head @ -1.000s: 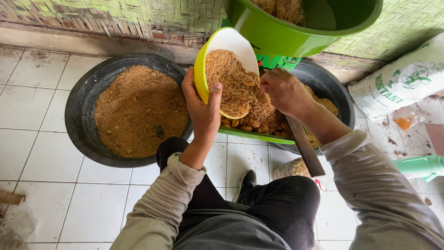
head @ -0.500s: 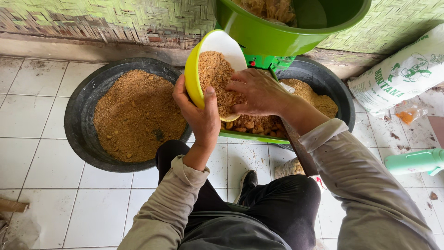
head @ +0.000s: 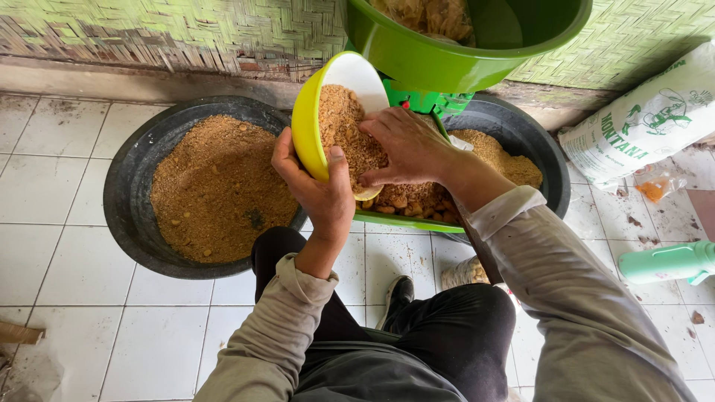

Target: The person pours whole grains from a plastic bag into a green grinding machine hopper. They use a flat metal tool to push the grains into the machine and then scoop the resulting ground powder from a large black basin into the hopper, repeating the process.

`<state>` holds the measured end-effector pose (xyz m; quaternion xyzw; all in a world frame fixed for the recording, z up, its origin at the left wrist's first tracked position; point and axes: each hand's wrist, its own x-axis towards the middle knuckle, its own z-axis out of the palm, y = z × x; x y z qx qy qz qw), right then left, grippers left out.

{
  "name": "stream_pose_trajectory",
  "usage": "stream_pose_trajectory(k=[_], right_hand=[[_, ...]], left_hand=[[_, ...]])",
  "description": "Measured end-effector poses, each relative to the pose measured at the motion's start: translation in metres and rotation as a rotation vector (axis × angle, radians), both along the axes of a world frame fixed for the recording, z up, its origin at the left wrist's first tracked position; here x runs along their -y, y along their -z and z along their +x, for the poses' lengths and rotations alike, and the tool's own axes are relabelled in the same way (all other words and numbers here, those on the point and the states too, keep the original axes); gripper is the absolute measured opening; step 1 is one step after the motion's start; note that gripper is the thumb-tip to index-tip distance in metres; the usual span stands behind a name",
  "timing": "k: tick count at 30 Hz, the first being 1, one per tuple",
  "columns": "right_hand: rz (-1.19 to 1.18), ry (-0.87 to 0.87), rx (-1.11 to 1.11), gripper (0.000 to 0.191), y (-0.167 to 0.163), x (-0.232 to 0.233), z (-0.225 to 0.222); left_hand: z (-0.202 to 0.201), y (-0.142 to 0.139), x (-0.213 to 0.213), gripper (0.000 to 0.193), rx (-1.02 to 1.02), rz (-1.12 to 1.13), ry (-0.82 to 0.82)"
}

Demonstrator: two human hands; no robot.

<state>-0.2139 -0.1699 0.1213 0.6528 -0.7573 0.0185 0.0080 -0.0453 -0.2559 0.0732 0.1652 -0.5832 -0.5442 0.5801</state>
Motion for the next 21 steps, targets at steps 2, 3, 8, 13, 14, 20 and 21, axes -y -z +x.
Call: stream_pose_trajectory(k=[2, 3, 8, 13, 14, 20, 21], right_hand=[[0.077, 0.072, -0.004, 0.074, 0.0, -0.003, 0.002], [0.088, 0.073, -0.027, 0.062, 0.0, -0.007, 0.002], [0.024, -0.02, -0.022, 0.041, -0.004, -0.019, -0.01], [-0.188, -0.145, 0.097, 0.088, -0.009, -0.004, -0.005], [-0.143, -0.12, 0.093, 0.087, -0.01, 0.0, -0.002], [0.013, -0.114, 0.039, 0.06, -0.009, 0.002, 0.005], [0.042, -0.123, 0.015, 0.052, -0.008, 0.001, 0.003]], left_hand=[[-0.001, 0.0, -0.001, 0.065, 0.006, -0.005, -0.019], [-0.002, 0.0, -0.001, 0.065, 0.0, 0.008, -0.018], [-0.002, -0.001, -0.001, 0.062, -0.018, 0.05, 0.018], [0.0, -0.002, 0.0, 0.061, -0.016, 0.023, 0.009], [0.0, -0.003, 0.0, 0.061, -0.009, 0.014, 0.004], [0.0, -0.008, 0.0, 0.057, -0.057, -0.003, 0.018], [0.0, -0.008, 0.0, 0.057, -0.059, -0.003, 0.016]])
